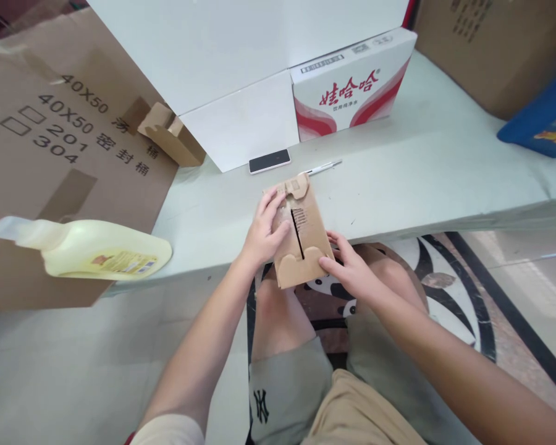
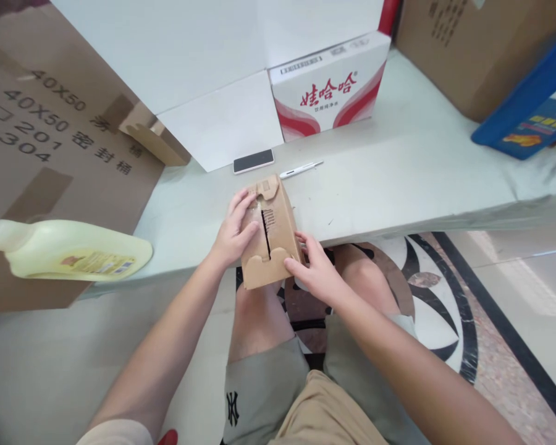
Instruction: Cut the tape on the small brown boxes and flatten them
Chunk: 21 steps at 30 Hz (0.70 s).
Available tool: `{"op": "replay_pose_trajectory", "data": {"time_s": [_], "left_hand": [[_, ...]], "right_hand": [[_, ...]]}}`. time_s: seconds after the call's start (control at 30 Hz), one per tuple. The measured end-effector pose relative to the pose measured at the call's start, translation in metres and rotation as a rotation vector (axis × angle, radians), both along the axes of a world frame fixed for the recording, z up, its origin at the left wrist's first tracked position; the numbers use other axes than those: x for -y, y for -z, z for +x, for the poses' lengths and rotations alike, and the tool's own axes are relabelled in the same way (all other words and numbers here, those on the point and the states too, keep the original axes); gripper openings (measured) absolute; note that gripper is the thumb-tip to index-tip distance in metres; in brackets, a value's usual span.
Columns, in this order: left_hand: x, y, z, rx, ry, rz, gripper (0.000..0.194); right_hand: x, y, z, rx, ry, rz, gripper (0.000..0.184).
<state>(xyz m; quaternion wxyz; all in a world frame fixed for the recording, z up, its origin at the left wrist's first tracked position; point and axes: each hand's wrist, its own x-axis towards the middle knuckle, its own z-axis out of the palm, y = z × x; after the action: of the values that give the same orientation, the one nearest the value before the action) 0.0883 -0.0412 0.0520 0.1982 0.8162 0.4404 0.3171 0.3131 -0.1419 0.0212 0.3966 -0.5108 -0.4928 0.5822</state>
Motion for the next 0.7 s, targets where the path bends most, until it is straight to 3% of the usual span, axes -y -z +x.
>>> {"op": "replay_pose_trajectory", "data": {"time_s": [0.17,0.23,0.4,0.57,0.7], "left_hand": [[0.007,-0.004,0.003,0.039,-0.096,-0.046,0.078],[0.007,-0.009,0.004,0.079,-0.153,-0.088,0.088],[0.001,-0.024,0.019,0.106,-0.18,-0.115,0.092],[-0.012,-0.033,0.036,0.092,-0.116,-0.127,0.102],[-0.017,-0.032,0.034,0.231,-0.06,-0.258,0.103]], "right_hand": [[0.002,-0.006,0.0,-0.021,0.023,0.069,0.071],[0.005,-0.007,0.002,-0.046,0.045,0.147,0.062],[0.009,-0.007,0.001,-0.049,0.042,0.236,0.046],[0.008,-0.014,-0.001,0.089,-0.023,0.271,0.058],[0.006,-0.027,0.002,0.245,-0.072,0.334,0.068]]}}
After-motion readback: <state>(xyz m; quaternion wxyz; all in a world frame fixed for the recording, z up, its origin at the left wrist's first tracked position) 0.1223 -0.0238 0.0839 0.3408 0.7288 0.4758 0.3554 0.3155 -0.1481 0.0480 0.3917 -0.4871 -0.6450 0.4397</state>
